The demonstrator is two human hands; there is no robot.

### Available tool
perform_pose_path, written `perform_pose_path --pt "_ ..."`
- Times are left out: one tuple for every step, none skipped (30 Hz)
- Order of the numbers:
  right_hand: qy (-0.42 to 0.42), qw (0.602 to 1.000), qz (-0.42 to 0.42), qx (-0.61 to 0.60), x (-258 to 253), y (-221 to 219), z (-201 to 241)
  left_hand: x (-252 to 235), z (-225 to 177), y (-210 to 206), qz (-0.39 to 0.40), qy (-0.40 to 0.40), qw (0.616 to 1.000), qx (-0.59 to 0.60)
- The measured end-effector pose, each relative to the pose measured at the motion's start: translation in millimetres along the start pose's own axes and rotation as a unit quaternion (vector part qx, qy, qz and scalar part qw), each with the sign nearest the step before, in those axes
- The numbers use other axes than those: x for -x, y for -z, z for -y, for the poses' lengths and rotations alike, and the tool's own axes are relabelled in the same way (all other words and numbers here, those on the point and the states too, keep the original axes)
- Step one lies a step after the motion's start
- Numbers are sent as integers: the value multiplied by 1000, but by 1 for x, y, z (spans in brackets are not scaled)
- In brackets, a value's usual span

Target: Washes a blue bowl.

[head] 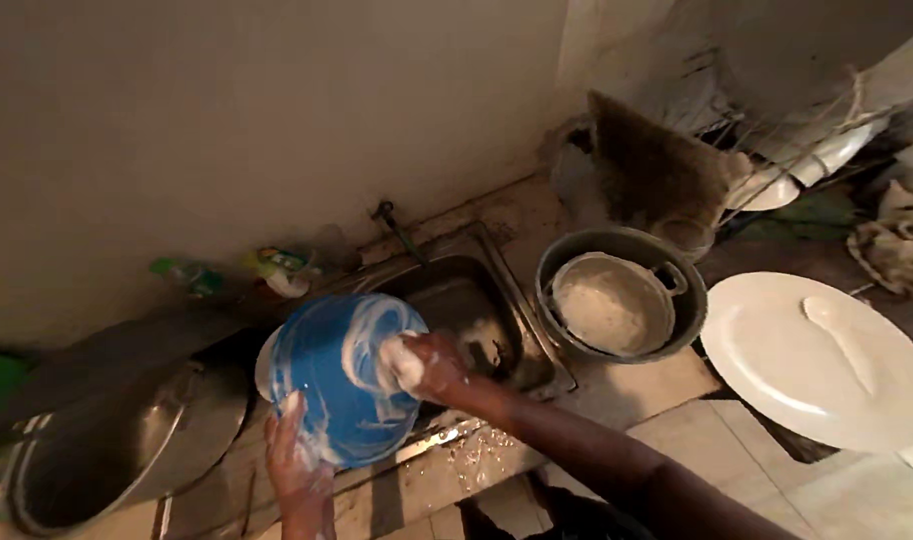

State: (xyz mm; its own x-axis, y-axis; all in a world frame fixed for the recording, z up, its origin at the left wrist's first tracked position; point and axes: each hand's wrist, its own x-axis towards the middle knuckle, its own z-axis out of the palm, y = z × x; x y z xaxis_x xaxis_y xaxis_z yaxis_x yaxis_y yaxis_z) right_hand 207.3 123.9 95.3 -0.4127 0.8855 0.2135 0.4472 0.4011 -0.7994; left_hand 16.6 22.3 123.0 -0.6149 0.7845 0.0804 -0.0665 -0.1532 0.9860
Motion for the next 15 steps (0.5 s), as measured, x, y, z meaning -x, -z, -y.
perform_pose_path --pt "-28 1000 10 -6 -5 4 -5 2 -1 -2 9 -2 1000 2" --pt "-65 997 18 -20 -11 8 -13 3 -3 -5 15 -5 1000 3" --pt "-86 996 9 -16 -14 9 -21 2 -4 -10 22 -7 1000 0" --pt "-85 996 -5 -7 -13 11 -22 1 -6 -17 29 -8 1000 -7" --pt "-65 997 -28 4 -9 15 -14 -2 -9 -23 40 -7 999 -22" --pt "-38 997 -66 5 -5 20 -6 -3 -12 -29 56 -3 998 -42" --pt "-32 994 -100 -4 -4 24 -5 -2 -15 -33 73 -6 996 -51" --pt "-58 991 -115 -35 -5 27 -13 -1 -20 -37 98 -18 993 -63" --pt "-105 985 -120 -65 -7 27 -32 -2 -27 -42 128 -47 988 -70" --pt "-166 977 -108 -83 -8 25 -55 -4 -35 -52 161 -85 980 -81" --pt "-218 965 -85 -121 1 22 -78 -5 -44 -65 189 -121 970 -95" --pt "-252 949 -60 -181 19 20 -92 -2 -54 -82 230 -153 955 -109" --pt "-268 936 -31 -224 42 22 -93 5 -63 -102 287 -181 932 -130" --pt "-271 940 14 -209 64 29 -84 15 -69 -126 363 -216 892 -161" --pt "-270 946 88 -159 80 39 -74 26 -72 -154 451 -251 834 -193"
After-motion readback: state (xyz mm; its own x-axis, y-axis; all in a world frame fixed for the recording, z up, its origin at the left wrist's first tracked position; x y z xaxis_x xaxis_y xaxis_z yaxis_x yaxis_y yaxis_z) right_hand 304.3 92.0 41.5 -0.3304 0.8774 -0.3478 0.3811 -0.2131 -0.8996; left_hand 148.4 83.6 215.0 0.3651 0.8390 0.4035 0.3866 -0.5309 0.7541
